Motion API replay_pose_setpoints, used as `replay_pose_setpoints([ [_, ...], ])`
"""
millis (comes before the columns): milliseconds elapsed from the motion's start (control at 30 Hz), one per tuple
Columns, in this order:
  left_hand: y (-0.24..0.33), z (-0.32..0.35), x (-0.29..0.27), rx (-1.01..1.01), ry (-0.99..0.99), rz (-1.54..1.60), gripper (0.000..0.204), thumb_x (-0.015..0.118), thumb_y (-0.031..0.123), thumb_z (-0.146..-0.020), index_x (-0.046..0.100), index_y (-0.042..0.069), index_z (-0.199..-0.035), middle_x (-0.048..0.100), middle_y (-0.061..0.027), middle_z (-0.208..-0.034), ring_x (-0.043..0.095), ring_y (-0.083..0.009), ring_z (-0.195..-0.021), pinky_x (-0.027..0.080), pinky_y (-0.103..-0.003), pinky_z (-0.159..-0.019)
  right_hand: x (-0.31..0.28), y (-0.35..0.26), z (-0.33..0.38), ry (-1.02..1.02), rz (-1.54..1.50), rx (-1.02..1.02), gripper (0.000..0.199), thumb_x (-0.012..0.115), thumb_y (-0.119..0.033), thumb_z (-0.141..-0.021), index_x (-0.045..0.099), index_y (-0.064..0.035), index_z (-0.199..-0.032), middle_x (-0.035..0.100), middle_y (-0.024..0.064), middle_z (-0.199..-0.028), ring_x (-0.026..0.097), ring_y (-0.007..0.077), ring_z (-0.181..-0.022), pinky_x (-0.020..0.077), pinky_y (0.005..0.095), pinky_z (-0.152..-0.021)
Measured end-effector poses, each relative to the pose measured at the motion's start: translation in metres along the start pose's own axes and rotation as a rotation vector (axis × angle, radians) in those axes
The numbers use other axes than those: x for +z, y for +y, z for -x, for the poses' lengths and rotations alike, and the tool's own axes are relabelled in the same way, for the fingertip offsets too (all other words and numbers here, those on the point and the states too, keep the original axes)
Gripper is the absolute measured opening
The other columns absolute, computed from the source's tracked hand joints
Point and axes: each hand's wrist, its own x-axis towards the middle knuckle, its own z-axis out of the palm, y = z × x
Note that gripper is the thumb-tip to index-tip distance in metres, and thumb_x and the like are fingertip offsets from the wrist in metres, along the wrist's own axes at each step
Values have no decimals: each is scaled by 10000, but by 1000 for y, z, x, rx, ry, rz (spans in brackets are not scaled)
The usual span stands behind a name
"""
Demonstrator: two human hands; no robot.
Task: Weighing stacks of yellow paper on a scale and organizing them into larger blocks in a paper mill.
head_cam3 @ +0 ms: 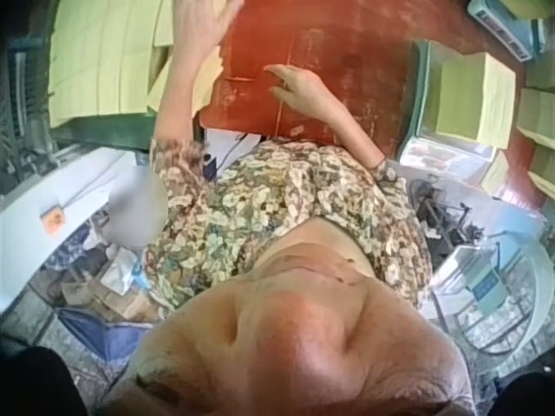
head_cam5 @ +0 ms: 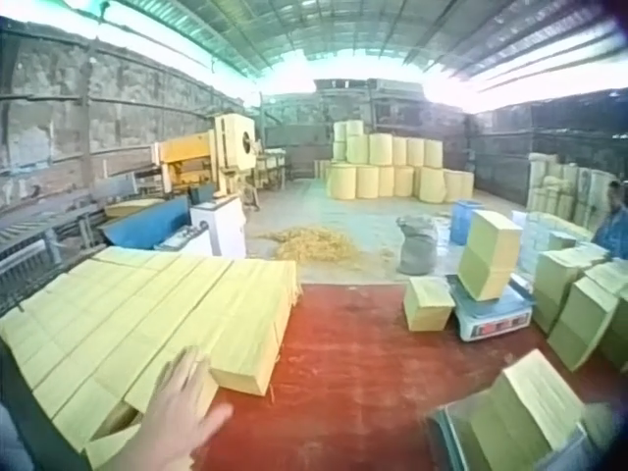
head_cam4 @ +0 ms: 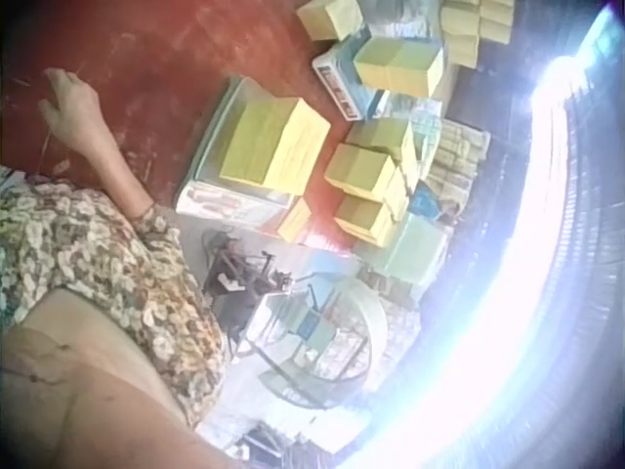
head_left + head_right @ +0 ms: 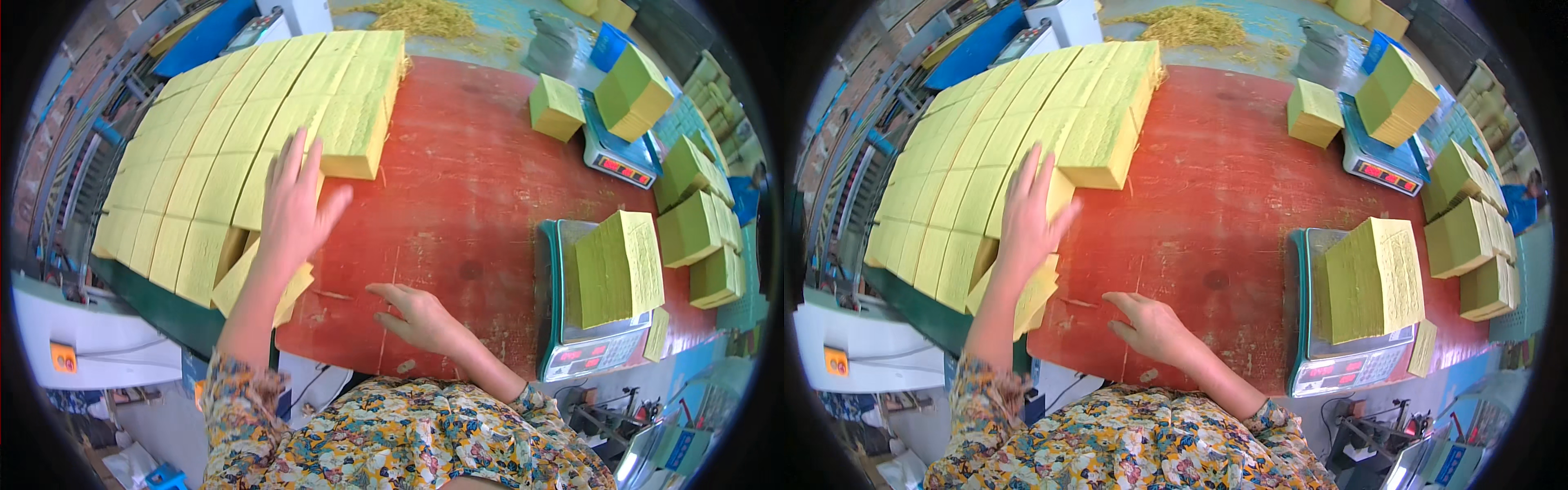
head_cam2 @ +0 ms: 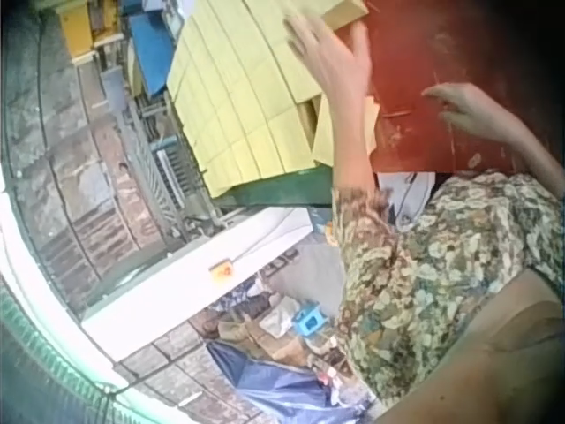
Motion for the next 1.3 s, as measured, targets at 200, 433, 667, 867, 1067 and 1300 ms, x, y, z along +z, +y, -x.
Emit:
replay_pose_setpoints([
  [200,-51,-139,117,-400,-310,-65,853,648,599,-828,497,-83,-1318,508,-282,-1358,478,-369,-1289,393,-443,-1070,-1,12,0,72,-63,96,437,669,-155,-894,566,-34,-1301,666,201,-1137,673,320,-993,540,396,-852],
  [433,-43,-118,136,-110,-364,-131,820,686,539,-754,515,-28,-1322,534,-211,-1332,490,-363,-1252,399,-433,-1067,-11,27,27,137,-271,202,408,667,-113,-896,589,-27,-1287,684,152,-1164,682,201,-998,538,345,-838],
  [667,59,-11,86,604,-486,244,877,770,299,-665,431,7,-1419,391,-208,-1497,358,-356,-1399,316,-461,-1158,-64,1,68,525,-150,95,351,676,-67,-871,609,9,-1207,674,194,-1063,684,280,-948,536,369,-835],
  [867,140,62,6,973,-693,170,737,707,130,-683,481,20,-1376,418,-162,-1486,348,-342,-1417,270,-502,-1179,-82,43,75,468,16,139,456,668,-194,-896,555,-35,-1308,657,205,-1164,658,291,-1059,509,374,-889],
  [1067,145,198,-8,-179,-114,583,575,654,45,-797,491,23,-1348,506,-156,-1360,484,-299,-1280,365,-433,-1102,-52,50,109,193,-124,258,598,614,-372,-873,509,-19,-1345,615,264,-1222,599,393,-1140,464,447,-974],
  [1300,228,277,2,-1303,100,1368,513,518,409,-1004,456,106,-1413,537,-73,-1360,519,-190,-1233,423,-398,-1016,-26,34,157,85,-91,249,687,632,-373,-861,433,20,-1388,582,276,-1266,593,402,-1149,470,447,-978],
])
